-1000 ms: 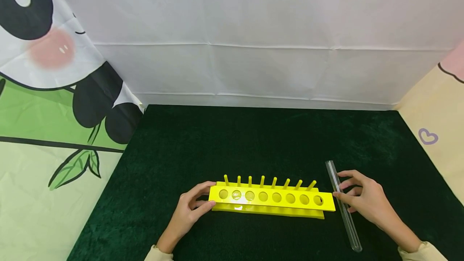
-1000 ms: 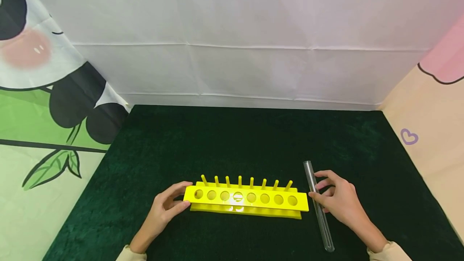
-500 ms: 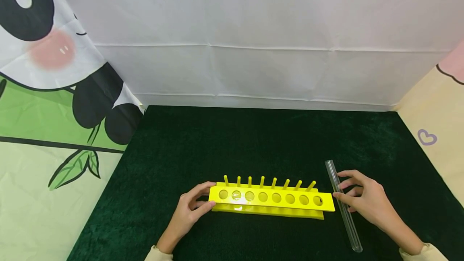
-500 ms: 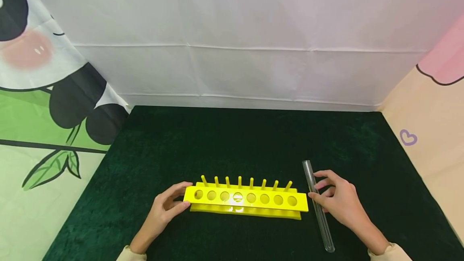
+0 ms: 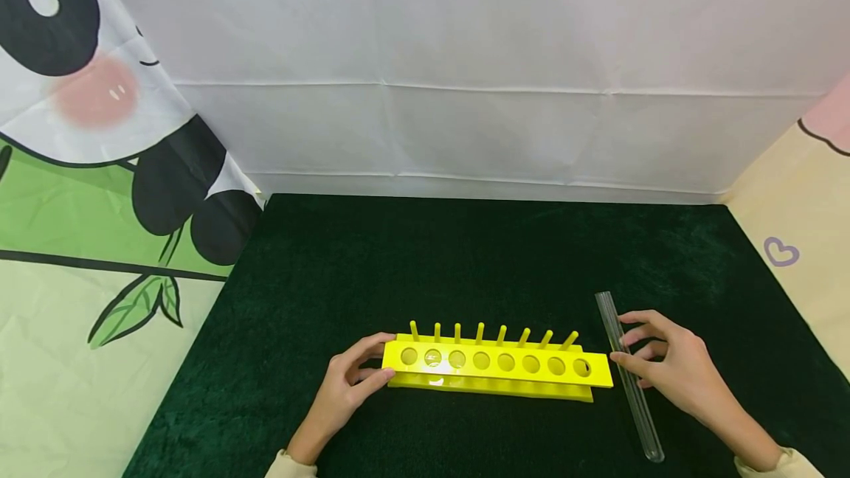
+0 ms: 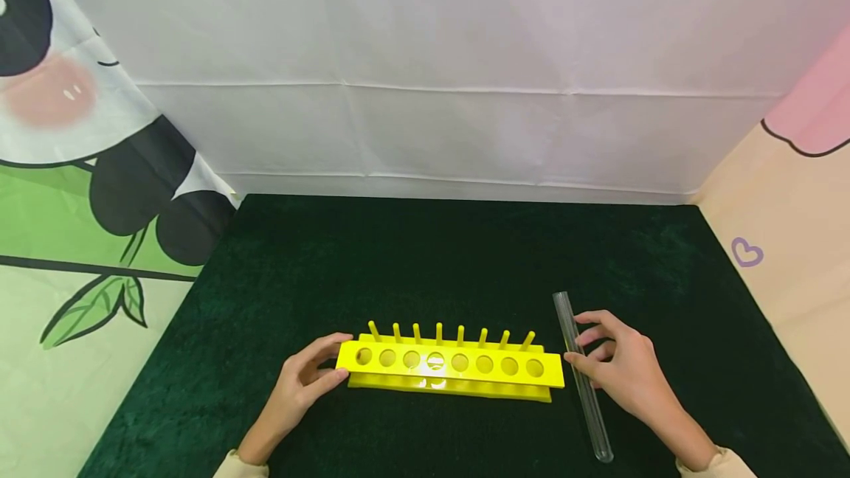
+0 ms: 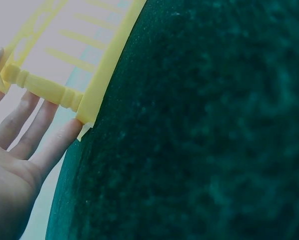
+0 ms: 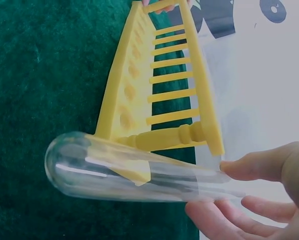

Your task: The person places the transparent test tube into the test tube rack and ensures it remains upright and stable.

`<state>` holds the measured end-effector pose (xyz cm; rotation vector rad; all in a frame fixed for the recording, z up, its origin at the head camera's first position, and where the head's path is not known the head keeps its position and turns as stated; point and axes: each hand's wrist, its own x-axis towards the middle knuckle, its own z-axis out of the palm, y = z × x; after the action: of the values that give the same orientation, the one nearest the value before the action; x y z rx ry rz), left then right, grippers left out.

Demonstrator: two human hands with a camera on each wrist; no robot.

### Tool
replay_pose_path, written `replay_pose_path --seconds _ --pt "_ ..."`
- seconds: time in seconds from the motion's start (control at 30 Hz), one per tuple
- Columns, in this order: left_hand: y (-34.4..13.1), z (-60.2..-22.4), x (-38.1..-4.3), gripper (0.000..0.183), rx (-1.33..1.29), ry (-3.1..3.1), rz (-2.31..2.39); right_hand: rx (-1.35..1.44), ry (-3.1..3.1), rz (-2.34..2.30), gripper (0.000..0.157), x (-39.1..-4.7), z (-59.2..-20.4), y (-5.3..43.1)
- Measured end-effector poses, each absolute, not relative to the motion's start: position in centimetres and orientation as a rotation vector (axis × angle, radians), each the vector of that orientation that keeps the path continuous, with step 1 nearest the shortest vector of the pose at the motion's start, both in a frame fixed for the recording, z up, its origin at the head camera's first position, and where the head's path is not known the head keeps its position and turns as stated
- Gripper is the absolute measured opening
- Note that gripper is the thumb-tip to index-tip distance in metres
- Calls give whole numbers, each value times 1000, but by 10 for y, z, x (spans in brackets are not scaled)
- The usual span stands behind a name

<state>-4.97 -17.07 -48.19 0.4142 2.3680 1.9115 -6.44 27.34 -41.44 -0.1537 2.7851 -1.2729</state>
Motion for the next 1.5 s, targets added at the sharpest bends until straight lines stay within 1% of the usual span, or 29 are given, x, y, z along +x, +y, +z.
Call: replay_pose_path --seconds 0.93,1.5 --pt "-173 -482 -47 42 385 2374 1912 -183 2818 -1306 53 -56 -398 268" --pt "-172 -480 -49 41 364 2369 1892 -217 2854 -1343 49 -51 -386 270"
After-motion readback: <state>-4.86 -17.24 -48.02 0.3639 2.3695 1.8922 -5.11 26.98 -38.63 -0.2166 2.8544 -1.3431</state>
